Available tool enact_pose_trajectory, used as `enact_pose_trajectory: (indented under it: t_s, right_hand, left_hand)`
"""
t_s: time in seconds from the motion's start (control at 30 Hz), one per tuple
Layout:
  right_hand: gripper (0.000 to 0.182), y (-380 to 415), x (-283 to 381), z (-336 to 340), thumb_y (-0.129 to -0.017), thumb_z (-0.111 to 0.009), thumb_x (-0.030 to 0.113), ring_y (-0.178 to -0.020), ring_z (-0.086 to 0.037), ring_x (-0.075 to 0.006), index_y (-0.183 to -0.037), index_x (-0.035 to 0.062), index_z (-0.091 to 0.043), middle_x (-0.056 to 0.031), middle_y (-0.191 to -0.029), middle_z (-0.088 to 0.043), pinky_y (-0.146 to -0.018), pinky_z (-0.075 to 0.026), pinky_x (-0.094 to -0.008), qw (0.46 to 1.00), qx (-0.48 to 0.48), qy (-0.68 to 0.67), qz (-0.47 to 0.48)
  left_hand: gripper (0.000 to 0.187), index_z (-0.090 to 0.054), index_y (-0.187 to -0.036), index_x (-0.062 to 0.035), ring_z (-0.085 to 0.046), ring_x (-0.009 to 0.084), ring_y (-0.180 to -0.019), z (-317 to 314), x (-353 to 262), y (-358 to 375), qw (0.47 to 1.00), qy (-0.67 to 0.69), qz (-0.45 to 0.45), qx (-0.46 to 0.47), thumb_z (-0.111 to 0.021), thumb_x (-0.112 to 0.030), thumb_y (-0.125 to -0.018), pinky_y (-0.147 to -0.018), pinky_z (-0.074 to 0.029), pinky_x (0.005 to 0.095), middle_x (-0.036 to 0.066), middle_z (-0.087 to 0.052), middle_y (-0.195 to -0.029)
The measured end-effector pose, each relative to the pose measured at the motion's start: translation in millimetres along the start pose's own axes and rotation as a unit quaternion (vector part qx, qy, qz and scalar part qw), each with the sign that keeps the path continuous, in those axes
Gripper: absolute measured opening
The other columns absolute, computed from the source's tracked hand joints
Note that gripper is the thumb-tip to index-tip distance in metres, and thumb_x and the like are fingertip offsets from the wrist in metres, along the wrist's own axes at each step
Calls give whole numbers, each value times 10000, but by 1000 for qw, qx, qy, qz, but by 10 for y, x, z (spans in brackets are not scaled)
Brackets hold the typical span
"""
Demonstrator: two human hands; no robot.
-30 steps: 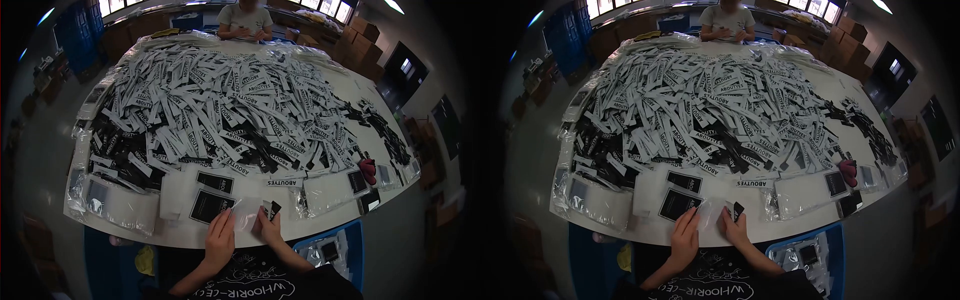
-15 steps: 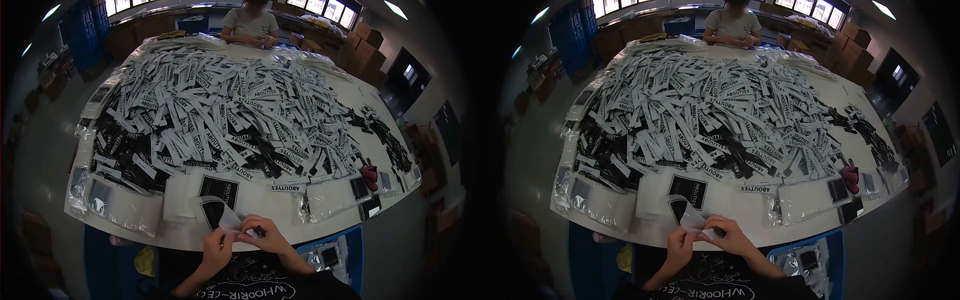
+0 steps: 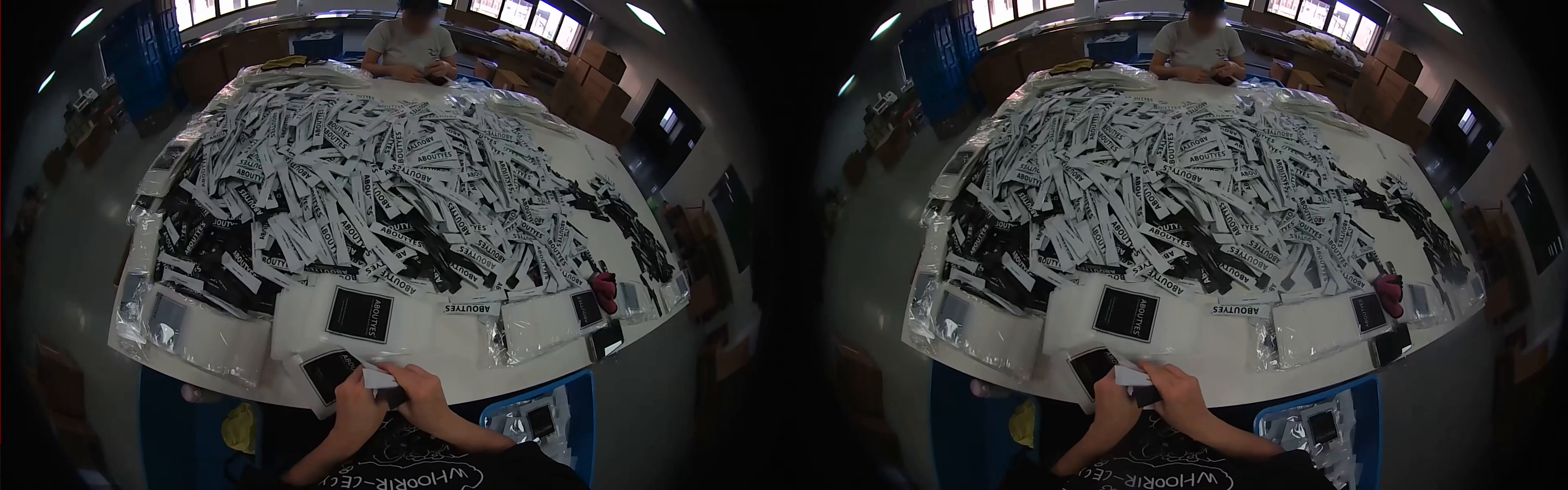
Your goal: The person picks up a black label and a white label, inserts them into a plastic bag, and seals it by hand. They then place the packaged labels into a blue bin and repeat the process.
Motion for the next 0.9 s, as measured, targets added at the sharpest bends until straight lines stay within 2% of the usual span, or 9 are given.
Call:
enact_pose_trajectory:
  t_s: [0.13,0.2,0.33,0.4,0.47,0.53,0.57,0.77,0.9]
  right_hand:
    - [475,41,-58,108,-569,-581,-81,-627,-551,-274,-1029,39,-598,-135,-717,-564,-552,-444,-329,996,-60,-25,-58]
    - [460,72,-135,386,-573,-557,-94,-609,-537,-261,-1002,61,-613,-125,-678,-535,-539,-428,-310,980,-176,42,-87]
    - [327,10,-68,485,-630,-564,-89,-657,-544,-145,-935,27,-587,-67,-753,-569,-545,-414,-251,984,-159,-43,-66]
    - [264,163,-228,406,-674,-564,-74,-683,-535,-110,-919,25,-564,-45,-785,-567,-552,-415,-238,971,-126,-164,-123]
    - [141,270,-346,216,-783,-564,5,-720,-499,-44,-896,41,-487,-1,-806,-533,-558,-403,-198,921,-56,-337,-187]
    - [149,320,-394,212,-782,-586,23,-686,-480,-37,-892,38,-488,7,-774,-519,-576,-398,-185,898,-50,-379,-216]
    - [161,354,-432,198,-780,-608,41,-651,-462,-31,-889,35,-490,15,-741,-505,-595,-393,-173,872,-49,-420,-246]
    - [145,456,-508,297,-802,-599,85,-694,-479,-48,-894,51,-493,9,-799,-502,-609,-395,-191,836,-109,-482,-240]
    - [189,284,-602,719,-837,-519,49,-817,-532,-110,-999,-4,-600,-60,-939,-598,-684,-438,-221,968,-129,-173,-131]
  left_hand:
    - [127,-567,-731,25,-569,326,-700,-56,-1,-8,1000,-25,16,4,-620,-41,-637,-593,-467,382,155,-563,-776]
    - [121,-566,-727,22,-569,320,-702,-101,-2,19,999,-39,10,9,-620,-41,-640,-601,-468,378,153,-563,-776]
    - [168,-567,-759,-2,-567,286,-727,-18,-173,-35,999,-40,6,6,-647,-61,-622,-679,-460,375,100,-557,-786]
    - [205,-583,-785,-28,-581,253,-756,546,-465,24,955,13,-73,-286,-657,-55,-596,-778,-439,378,28,-567,-788]
    - [339,-587,-898,-77,-560,254,-912,517,-502,135,961,-21,-146,-233,-671,-54,-570,-852,-408,386,25,-558,-939]
    - [427,-558,-996,-117,-472,294,-1072,188,-686,381,925,-18,-367,-101,-679,-76,-588,-877,-393,391,76,-477,-1129]
    - [520,-520,-1097,-164,-376,331,-1158,102,-643,425,922,-38,-378,-82,-705,-131,-612,-914,-355,433,97,-387,-1226]
    - [636,-493,-1163,-191,-400,307,-1095,-65,-513,149,964,-31,-264,-33,-769,-283,-597,-922,-292,461,109,-416,-1178]
    - [806,-392,-1257,-106,-403,296,-1066,-45,-265,39,989,-31,-137,-45,-774,-308,-577,-879,-305,437,138,-419,-1174]
Point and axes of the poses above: each hand's wrist, its own y-axis away from the middle knuckle, its own z-axis out of the back of the hand, x = y × z, the point moved 9 cm from there along -y, towards the middle knuckle
